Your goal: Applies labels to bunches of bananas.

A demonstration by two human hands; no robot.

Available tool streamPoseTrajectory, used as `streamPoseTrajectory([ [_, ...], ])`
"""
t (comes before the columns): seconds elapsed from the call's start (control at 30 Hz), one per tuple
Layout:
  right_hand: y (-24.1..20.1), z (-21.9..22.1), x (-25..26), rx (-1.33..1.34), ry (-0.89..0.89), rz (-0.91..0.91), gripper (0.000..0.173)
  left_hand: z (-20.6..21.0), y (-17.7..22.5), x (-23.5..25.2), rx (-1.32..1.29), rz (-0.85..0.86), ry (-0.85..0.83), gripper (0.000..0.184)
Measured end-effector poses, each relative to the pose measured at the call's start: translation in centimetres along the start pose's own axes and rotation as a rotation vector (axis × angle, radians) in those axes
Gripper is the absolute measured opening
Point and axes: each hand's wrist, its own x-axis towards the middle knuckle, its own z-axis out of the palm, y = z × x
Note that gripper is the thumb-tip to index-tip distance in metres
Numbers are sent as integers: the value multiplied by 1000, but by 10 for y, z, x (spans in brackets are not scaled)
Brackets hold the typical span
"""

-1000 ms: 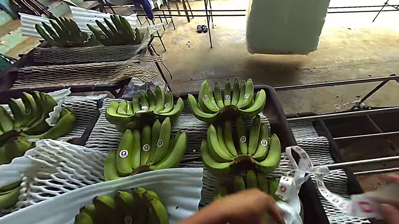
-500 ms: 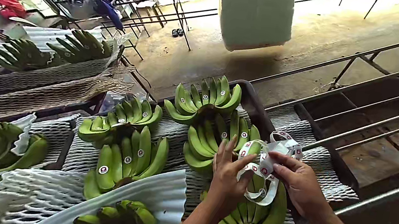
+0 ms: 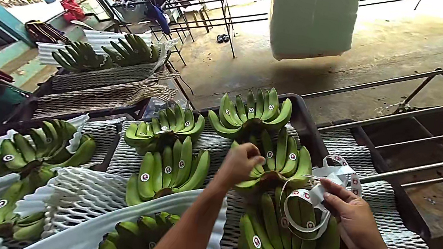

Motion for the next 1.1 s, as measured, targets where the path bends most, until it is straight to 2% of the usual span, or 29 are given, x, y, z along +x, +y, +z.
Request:
streamPoseTrajectory([
  [0.07, -1, -3, 1, -35, -12, -26, 28, -14, -27, 46, 218, -250, -158, 23],
  [0.13, -3, -3, 0, -68, -34, -63, 28, -12, -39, 76, 450, -377, -271, 24],
  [0.2, -1, -5, 1, -114, -45, -116, 29, -5, -34, 85, 597, -435, -314, 25],
  [0.27, 3, -8, 3, -181, -38, -160, 32, 1, -26, 85, 703, -445, -315, 37],
  [0.33, 5, -11, 2, -231, -26, -183, 35, 6, -21, 82, 775, -412, -269, 56],
  [0.4, 6, -14, -1, -255, -16, -213, 37, 12, -14, 76, 677, -246, -245, 70],
  [0.47, 5, -14, -8, -240, -22, -264, 37, 28, -3, 56, 354, 87, -290, 70],
  [0.53, -1, -11, -24, -186, -85, -355, 34, 62, 15, 29, -23, 390, -408, 88],
  [0.57, -7, -10, -33, -153, -152, -421, 34, 81, 23, 20, -58, 477, -441, 96],
  [0.6, -13, -11, -42, -129, -247, -496, 37, 98, 31, 12, 20, 480, -462, 99],
  [0.67, -26, -18, -55, -150, -454, -655, 41, 125, 33, 10, 259, 366, -440, 98],
  [0.73, -38, -24, -63, -188, -524, -759, 39, 139, 22, 17, 345, 266, -321, 95],
  [0.77, -41, -28, -66, -198, -512, -778, 37, 139, 16, 20, 346, 265, -269, 90],
  [0.87, -38, -41, -67, -194, -375, -736, 34, 135, -3, 22, 241, 395, -147, 46],
  [0.9, -35, -43, -67, -185, -298, -706, 35, 132, -6, 21, 168, 430, -127, 37],
  [0.97, -29, -44, -67, -247, -135, -678, 36, 125, -6, 12, -43, 532, -40, 29],
  [1.0, -25, -44, -67, -364, -84, -676, 48, 119, 1, 3, -144, 601, -16, 27],
  [1.07, -20, -43, -64, -705, -118, -647, 96, 100, 22, -26, -279, 796, -42, 21],
  [1.1, -16, -39, -62, -817, -152, -662, 106, 88, 34, -46, -321, 901, -89, 18],
])
